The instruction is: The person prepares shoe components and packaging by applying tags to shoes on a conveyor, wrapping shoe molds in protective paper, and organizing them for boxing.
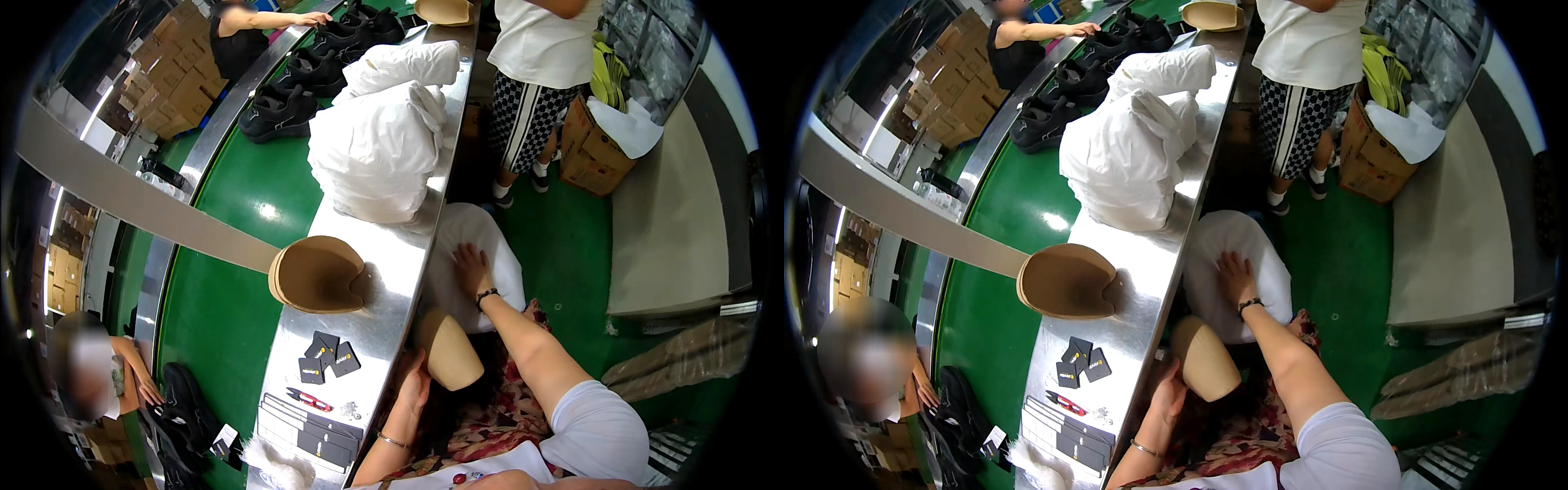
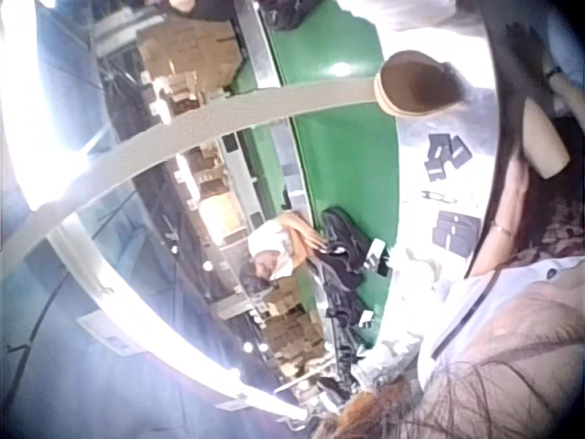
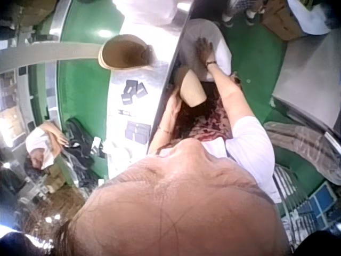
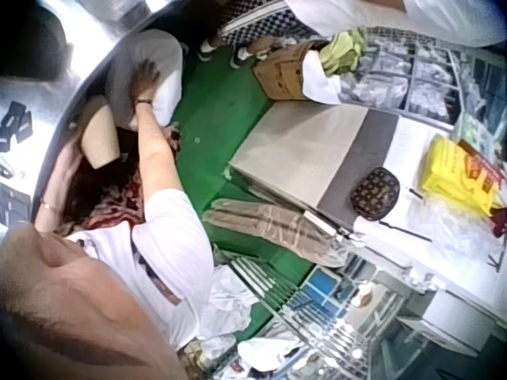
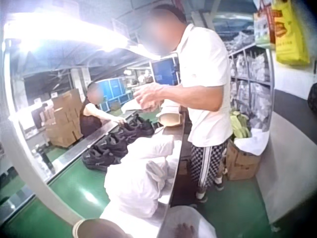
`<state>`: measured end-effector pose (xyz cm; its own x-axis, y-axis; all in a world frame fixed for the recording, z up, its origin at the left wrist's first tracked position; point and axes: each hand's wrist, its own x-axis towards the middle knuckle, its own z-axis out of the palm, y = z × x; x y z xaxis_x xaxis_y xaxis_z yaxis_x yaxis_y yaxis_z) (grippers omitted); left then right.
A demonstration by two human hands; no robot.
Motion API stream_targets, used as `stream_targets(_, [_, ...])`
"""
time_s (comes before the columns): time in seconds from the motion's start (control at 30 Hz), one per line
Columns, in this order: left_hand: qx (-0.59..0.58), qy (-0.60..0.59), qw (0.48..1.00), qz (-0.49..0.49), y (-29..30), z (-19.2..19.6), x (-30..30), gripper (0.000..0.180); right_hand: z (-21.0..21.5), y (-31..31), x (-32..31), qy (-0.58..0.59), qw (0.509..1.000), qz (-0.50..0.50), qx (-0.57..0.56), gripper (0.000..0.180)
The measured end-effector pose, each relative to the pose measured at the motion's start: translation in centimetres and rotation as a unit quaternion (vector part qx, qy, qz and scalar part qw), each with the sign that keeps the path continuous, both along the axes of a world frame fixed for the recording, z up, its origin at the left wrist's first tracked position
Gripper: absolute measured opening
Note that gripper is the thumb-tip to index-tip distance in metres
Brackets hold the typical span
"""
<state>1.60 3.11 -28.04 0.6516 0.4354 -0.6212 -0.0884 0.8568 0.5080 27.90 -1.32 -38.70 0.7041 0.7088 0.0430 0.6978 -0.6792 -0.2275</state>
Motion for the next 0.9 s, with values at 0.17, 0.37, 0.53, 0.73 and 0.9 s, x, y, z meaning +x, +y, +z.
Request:
stream_targets(0.17, [0.092,0.028,0.995,0.002,0.0,-0.3,1.1,0.042,2.1,-3.8,2.4,0.336,0.828,-0.131,0.429,0.034])
stream_targets(0.37, [0.164,0.102,0.981,0.024,0.8,0.5,1.7,0.045,17.7,-11.4,-2.9,0.514,0.72,-0.005,0.465,0.04])
stream_targets(0.53, [0.097,-0.001,0.995,0.02,-0.1,5.6,3.9,0.044,26.0,-15.9,-9.7,0.534,0.644,0.052,0.546,0.045])
stream_targets(0.73, [0.199,-0.112,0.974,-0.007,-2.0,6.4,4.0,0.023,28.0,-16.6,-13.8,0.438,0.782,0.171,0.409,0.047])
stream_targets(0.9, [0.231,-0.235,0.944,-0.007,-1.3,11.5,3.7,0.021,29.0,-15.3,-14.8,0.31,0.867,0.234,0.311,0.044])
